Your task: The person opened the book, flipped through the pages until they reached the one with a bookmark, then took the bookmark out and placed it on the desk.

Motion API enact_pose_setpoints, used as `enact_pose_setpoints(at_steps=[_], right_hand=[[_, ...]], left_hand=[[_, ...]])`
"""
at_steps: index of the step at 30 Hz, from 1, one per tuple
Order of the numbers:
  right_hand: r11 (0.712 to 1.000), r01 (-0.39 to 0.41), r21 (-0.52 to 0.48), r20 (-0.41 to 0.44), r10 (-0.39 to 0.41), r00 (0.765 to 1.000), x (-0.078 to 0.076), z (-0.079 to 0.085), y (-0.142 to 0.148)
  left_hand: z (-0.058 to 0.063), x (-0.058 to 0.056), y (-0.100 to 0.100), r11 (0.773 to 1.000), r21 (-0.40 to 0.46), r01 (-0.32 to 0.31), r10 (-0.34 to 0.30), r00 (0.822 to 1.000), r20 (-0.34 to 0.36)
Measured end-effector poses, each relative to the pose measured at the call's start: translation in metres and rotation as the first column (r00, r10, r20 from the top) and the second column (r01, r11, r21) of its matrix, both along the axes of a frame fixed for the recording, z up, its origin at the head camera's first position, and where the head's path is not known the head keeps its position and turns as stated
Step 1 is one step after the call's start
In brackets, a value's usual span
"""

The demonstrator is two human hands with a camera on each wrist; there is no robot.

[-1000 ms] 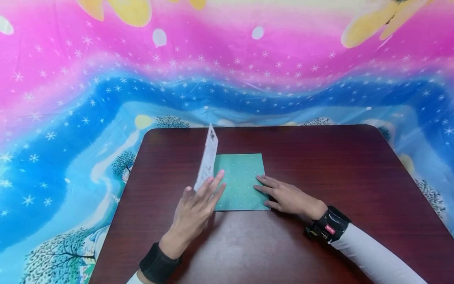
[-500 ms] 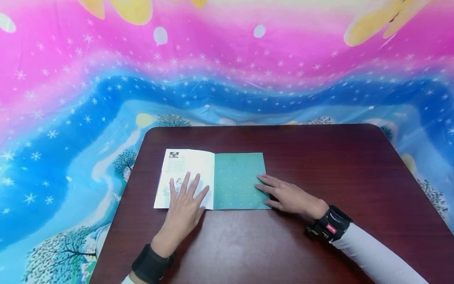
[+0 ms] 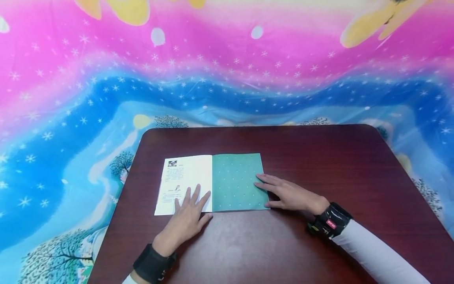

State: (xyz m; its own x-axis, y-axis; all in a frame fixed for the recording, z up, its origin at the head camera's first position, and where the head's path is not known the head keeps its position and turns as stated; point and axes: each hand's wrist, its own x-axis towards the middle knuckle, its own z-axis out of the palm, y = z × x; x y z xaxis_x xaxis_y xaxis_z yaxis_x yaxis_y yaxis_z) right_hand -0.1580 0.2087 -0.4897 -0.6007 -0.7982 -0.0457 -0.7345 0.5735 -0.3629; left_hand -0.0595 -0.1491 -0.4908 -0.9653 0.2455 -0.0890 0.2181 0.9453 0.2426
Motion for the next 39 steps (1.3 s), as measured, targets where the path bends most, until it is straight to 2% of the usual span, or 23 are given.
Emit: enact_pose_setpoints(at_steps=[8, 15, 26, 32, 39], right_hand=[[1.0, -0.021, -0.012, -0.009, 0.021, 1.0, -0.002, -0.001, 0.001], [1.0, -0.018, 0.016, -0.03, 0.018, 0.999, -0.004, -0.001, -0.003], [1.0, 0.01, 0.027, -0.105, -0.007, 0.994, -0.001, 0.002, -0.007], [1.0, 0.007, -0.004, -0.18, -0.008, 0.984, 0.001, -0.001, -0.01], [0.999, 0.04, 0.005, -0.213, -0.038, 0.976, -0.002, -0.003, -0.014]], left_hand=[[0.0, 0.002, 0.005, 1.0, -0.011, -0.007, 0.008, 0.999, 0.031], [-0.001, 0.004, 0.007, 0.999, -0.038, -0.017, 0.019, 0.999, 0.042], [0.0, -0.003, 0.02, 0.998, -0.057, -0.036, 0.04, 0.996, 0.078], [-0.001, -0.004, 0.026, 0.997, -0.072, -0.04, 0.044, 0.997, 0.06], [0.0, -0.005, 0.028, 0.995, -0.088, -0.038, 0.038, 0.999, 0.001]])
